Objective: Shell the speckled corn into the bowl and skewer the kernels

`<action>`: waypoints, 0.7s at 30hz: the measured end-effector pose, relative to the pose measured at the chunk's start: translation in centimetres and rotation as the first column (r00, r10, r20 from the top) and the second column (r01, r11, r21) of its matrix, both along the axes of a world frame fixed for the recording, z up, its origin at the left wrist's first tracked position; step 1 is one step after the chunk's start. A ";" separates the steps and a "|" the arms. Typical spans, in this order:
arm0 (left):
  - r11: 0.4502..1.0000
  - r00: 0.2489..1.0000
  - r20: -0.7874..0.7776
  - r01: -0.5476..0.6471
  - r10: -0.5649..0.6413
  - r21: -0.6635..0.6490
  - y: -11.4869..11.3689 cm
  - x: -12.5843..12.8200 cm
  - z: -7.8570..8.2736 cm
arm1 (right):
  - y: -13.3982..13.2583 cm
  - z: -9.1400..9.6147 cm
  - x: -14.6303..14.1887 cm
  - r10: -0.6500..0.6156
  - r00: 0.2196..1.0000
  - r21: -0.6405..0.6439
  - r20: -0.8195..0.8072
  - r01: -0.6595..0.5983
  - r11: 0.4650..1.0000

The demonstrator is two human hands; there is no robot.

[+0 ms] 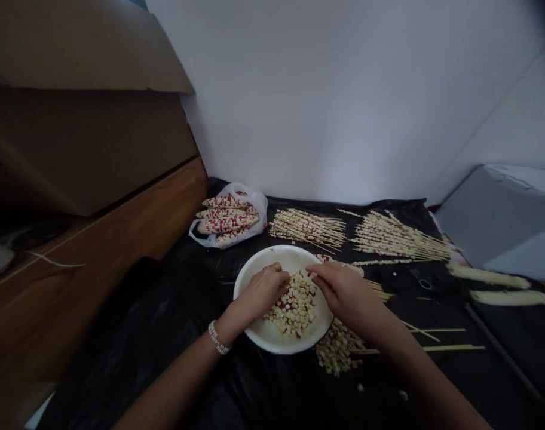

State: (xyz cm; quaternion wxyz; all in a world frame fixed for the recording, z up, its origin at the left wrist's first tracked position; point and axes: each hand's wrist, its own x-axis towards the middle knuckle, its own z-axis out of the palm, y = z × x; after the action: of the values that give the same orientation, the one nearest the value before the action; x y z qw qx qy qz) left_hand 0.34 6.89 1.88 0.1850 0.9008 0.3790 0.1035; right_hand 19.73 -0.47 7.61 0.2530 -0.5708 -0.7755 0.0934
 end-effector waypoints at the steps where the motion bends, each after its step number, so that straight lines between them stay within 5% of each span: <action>1: 1.000 1.000 -0.013 -0.006 0.007 0.013 0.0 0.0 0.0 | 0.2 -0.1 -0.2 0.016 1.000 0.010 -0.017 -0.016 1.000; 6: 0.999 0.992 0.126 0.012 -0.008 -0.032 0.2 -0.3 0.4 | 0.4 -0.3 0.5 0.023 1.000 -0.049 -0.011 -0.023 0.999; 10: 0.929 0.910 0.398 0.040 0.118 -0.368 0.7 -0.4 1.4 | 0.3 0.1 1.4 0.015 1.000 -0.027 -0.022 -0.015 1.000; 16: 0.594 0.649 0.572 0.222 0.503 -0.774 0.4 0.2 2.7 | 0.7 0.0 0.8 -0.014 0.987 -0.022 -0.160 0.011 1.000; 21: 0.290 0.514 0.463 0.384 0.722 -0.877 -0.5 0.3 2.9 | 0.6 -0.7 -0.6 0.018 0.956 0.011 -0.293 -0.016 1.000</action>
State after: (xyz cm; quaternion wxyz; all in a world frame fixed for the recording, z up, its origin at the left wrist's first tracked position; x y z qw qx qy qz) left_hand 0.64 6.36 4.78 0.8102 0.3766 0.3352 0.2991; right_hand 19.12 0.13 6.87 0.3667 -0.5430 -0.7347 0.1759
